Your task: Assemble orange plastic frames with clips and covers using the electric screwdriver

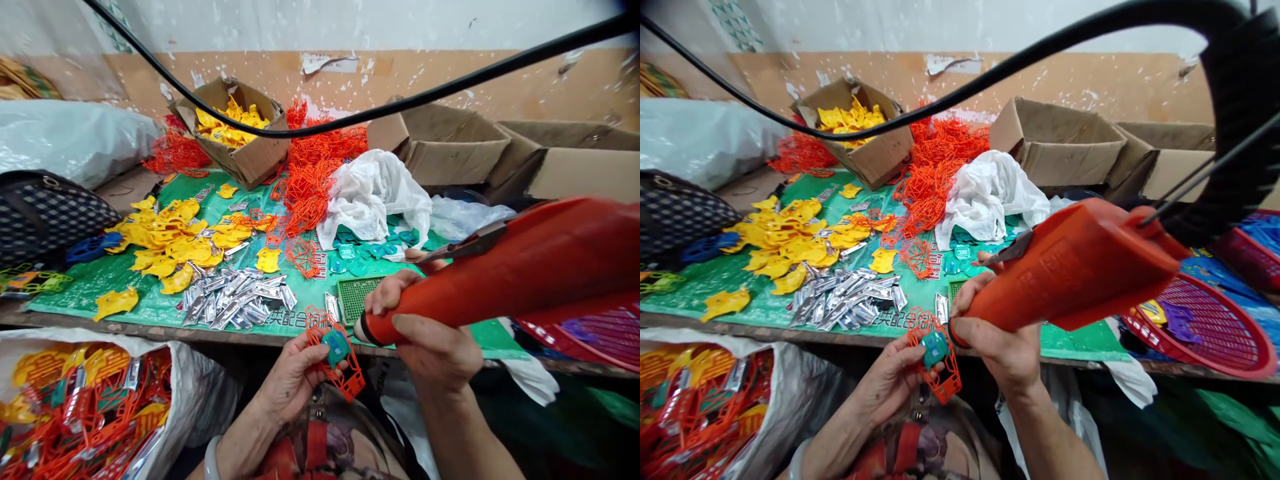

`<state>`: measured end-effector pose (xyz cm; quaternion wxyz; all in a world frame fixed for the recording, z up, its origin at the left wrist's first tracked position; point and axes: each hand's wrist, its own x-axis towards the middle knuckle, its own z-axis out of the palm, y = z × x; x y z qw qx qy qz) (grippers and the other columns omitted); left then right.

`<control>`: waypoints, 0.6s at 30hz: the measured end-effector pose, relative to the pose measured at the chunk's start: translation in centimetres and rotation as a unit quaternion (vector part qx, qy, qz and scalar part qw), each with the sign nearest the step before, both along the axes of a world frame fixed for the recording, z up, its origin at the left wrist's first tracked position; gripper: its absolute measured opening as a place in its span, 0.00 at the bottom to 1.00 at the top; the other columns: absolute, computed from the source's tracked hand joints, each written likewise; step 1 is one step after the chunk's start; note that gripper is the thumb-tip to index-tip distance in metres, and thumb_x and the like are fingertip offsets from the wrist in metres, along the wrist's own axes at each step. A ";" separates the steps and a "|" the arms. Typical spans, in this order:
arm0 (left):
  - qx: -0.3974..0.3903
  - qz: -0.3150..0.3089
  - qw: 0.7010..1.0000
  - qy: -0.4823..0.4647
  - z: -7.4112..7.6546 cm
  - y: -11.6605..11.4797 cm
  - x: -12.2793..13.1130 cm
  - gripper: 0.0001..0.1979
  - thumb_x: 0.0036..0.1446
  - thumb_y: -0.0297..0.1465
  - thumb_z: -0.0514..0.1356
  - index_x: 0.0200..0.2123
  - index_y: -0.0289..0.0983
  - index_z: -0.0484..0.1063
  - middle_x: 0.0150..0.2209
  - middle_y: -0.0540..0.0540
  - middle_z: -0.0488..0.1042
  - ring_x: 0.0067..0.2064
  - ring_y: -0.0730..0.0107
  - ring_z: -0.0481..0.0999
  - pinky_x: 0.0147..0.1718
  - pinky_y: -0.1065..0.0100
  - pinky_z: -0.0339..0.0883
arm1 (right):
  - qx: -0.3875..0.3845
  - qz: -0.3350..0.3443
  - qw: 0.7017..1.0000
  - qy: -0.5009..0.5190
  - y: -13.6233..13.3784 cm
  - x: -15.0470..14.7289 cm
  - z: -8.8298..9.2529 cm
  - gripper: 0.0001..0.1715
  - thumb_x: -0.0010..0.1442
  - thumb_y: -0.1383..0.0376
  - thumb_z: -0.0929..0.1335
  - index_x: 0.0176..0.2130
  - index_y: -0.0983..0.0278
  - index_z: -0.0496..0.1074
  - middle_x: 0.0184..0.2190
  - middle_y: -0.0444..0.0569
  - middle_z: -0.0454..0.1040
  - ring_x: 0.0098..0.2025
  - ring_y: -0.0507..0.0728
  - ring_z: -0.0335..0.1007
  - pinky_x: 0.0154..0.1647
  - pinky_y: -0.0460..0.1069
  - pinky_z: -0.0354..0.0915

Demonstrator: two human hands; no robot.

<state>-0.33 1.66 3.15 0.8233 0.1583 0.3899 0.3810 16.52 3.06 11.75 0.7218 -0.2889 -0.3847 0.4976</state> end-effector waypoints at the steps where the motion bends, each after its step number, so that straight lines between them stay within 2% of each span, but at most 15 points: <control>1: -0.002 -0.001 1.000 0.000 0.1 0.0 0.1 0.15 0.42 0.28 0.73 0.36 0.34 0.79 0.30 0.47 0.81 0.27 0.66 0.81 0.28 0.71 0.76 | 0.000 0.000 1.000 0.001 0.0 -0.1 0.0 0.23 0.45 0.70 0.75 0.42 0.53 0.71 0.26 0.39 0.72 0.27 0.52 0.68 0.31 0.51 0.67; 7: -0.019 -0.006 1.000 -0.008 0.4 0.0 0.2 0.15 0.40 0.27 0.74 0.35 0.34 0.79 0.29 0.48 0.81 0.26 0.68 0.81 0.28 0.71 0.76 | 0.007 0.015 1.000 0.006 -0.5 -0.5 0.1 0.22 0.47 0.66 0.77 0.42 0.53 0.72 0.27 0.39 0.73 0.28 0.52 0.68 0.34 0.51 0.66; 18: 0.002 -0.020 1.000 -0.021 -0.6 -0.4 0.3 0.15 0.46 0.26 0.71 0.40 0.32 0.80 0.35 0.42 0.82 0.30 0.70 0.80 0.34 0.68 0.77 | 0.003 0.038 0.999 -0.005 -0.4 -0.8 -0.4 0.25 0.48 0.65 0.76 0.45 0.52 0.70 0.28 0.38 0.72 0.29 0.52 0.68 0.35 0.51 0.66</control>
